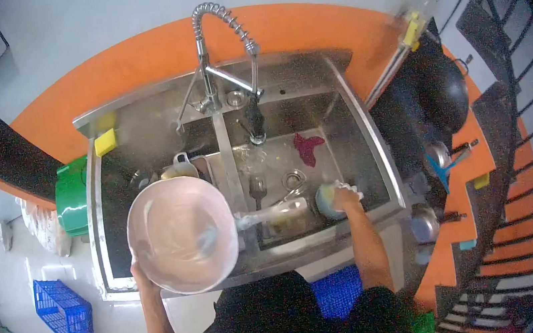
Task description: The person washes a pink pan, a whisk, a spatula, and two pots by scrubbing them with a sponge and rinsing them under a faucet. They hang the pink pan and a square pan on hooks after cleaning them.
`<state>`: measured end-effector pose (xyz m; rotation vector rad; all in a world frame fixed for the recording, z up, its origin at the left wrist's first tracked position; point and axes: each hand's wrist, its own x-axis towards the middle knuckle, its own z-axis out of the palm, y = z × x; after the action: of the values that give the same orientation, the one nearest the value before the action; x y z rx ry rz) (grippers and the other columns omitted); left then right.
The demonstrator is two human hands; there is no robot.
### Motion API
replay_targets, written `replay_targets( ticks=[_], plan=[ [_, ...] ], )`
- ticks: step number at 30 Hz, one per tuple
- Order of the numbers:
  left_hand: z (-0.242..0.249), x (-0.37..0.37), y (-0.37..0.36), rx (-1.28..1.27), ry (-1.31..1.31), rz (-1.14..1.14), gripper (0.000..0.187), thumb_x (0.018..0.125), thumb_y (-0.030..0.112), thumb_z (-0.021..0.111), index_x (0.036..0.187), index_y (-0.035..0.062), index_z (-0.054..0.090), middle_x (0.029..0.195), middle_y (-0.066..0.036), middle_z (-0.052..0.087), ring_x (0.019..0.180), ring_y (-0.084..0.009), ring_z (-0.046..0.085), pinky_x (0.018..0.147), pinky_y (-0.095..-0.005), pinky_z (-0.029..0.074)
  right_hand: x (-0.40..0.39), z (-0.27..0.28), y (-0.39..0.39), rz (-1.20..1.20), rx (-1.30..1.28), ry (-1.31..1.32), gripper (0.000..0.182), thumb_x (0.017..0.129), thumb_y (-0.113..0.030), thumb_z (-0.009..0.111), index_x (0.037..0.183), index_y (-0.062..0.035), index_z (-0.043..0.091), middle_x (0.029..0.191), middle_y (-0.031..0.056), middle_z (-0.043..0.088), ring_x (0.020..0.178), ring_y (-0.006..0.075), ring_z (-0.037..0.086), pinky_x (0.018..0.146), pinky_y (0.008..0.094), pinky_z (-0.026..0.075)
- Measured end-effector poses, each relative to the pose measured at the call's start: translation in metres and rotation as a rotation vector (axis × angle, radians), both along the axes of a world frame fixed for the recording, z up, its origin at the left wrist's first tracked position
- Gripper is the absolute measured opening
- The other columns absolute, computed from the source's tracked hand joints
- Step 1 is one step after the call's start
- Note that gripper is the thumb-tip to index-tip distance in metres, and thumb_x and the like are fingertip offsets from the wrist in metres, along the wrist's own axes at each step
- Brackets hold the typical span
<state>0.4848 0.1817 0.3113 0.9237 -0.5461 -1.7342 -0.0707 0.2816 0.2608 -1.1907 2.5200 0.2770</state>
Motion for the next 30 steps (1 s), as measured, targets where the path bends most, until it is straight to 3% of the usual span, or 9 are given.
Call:
replay_targets(
  ticks=[1,4,6,9,11,14,18,27,30],
  plan=[
    [-0.004,-0.007,-0.003,-0.011,-0.007,0.015,0.045,0.091,0.031,0.041,0.125,0.0005,0.043,0.120,-0.016,0.052,0.107,-0.0285,0.053,0.090,-0.0420,0.045,-0.011,-0.005,-0.009,0.036,0.068,-0.108,0.086,0.069,-0.035,0.071,0.138,-0.0074,0.029,0.130,0.0224,0.041,0.121,0.0366,0.040,0.099,0.0443,0.035],
    [-0.002,-0.035,-0.020,0.036,-0.075,-0.056,0.047,0.089,0.033,0.044,0.122,-0.0006,0.047,0.117,-0.015,0.054,0.104,-0.0273,0.055,0.089,-0.0408,0.046,-0.004,0.033,-0.075,0.088,-0.676,-0.707,0.091,0.065,-0.036,0.077,0.136,-0.0031,0.031,0.129,0.0221,0.045,0.122,0.0339,0.042,0.100,0.0435,0.035],
    [-0.021,-0.038,-0.032,0.055,-0.086,-0.095,0.052,0.087,0.035,0.047,0.127,0.0025,0.043,0.120,-0.016,0.052,0.107,-0.0281,0.053,0.092,-0.0430,0.044,0.021,0.067,-0.129,0.275,-0.810,-0.819,0.092,0.064,-0.030,0.079,0.135,0.0012,0.030,0.128,0.0228,0.046,0.123,0.0302,0.042,0.101,0.0411,0.034],
    [-0.011,-0.071,-0.055,0.136,-0.004,-0.199,0.053,0.086,0.034,0.048,0.130,0.0054,0.040,0.123,-0.016,0.051,0.110,-0.0283,0.052,0.094,-0.0443,0.043,0.056,0.082,-0.205,0.383,-0.885,-0.994,0.083,0.064,-0.028,0.080,0.131,-0.0004,0.039,0.119,0.0173,0.055,0.110,0.0251,0.054,0.093,0.0369,0.042],
    [-0.015,-0.077,-0.069,0.193,0.043,-0.268,0.054,0.086,0.034,0.048,0.131,0.0067,0.040,0.123,-0.015,0.050,0.111,-0.0282,0.051,0.095,-0.0448,0.042,0.084,0.118,-0.225,0.138,-0.652,-1.187,0.052,0.067,-0.021,0.079,0.110,0.0001,0.058,0.112,0.0134,0.061,0.099,0.0183,0.058,0.087,0.0317,0.043],
    [-0.062,-0.078,-0.098,0.198,0.082,-0.404,0.056,0.086,0.038,0.050,0.131,0.0062,0.040,0.124,-0.014,0.050,0.111,-0.0281,0.051,0.095,-0.0452,0.041,0.099,0.090,-0.243,0.137,-0.724,-1.111,0.026,0.073,-0.017,0.074,0.091,-0.0005,0.065,0.094,0.0082,0.067,0.083,0.0122,0.060,0.079,0.0273,0.044],
    [-0.050,-0.089,-0.110,0.234,0.024,-0.536,0.054,0.085,0.037,0.051,0.128,0.0050,0.044,0.121,-0.013,0.053,0.110,-0.0273,0.052,0.095,-0.0429,0.042,0.116,0.083,-0.231,0.118,-0.875,-1.139,0.017,0.084,-0.020,0.063,0.079,-0.0043,0.066,0.076,0.0052,0.066,0.070,0.0131,0.061,0.067,0.0277,0.047],
    [-0.070,-0.101,-0.127,0.254,-0.062,-0.730,0.044,0.088,0.028,0.044,0.127,0.0057,0.045,0.119,-0.012,0.053,0.105,-0.0231,0.055,0.089,-0.0372,0.045,0.155,0.142,-0.208,-0.052,-1.310,-1.198,0.015,0.087,-0.017,0.060,0.088,-0.0035,0.055,0.063,0.0019,0.053,0.052,0.0104,0.049,0.048,0.0252,0.042],
    [-0.044,-0.108,-0.126,0.122,-0.162,-0.711,0.042,0.088,0.022,0.044,0.126,0.0048,0.045,0.115,-0.012,0.056,0.102,-0.0217,0.056,0.087,-0.0361,0.046,0.191,0.149,-0.201,-0.067,-1.322,-1.500,0.027,0.091,-0.031,0.053,0.090,-0.0046,0.051,0.064,0.0062,0.050,0.053,0.0143,0.048,0.048,0.0292,0.042]
  ],
)
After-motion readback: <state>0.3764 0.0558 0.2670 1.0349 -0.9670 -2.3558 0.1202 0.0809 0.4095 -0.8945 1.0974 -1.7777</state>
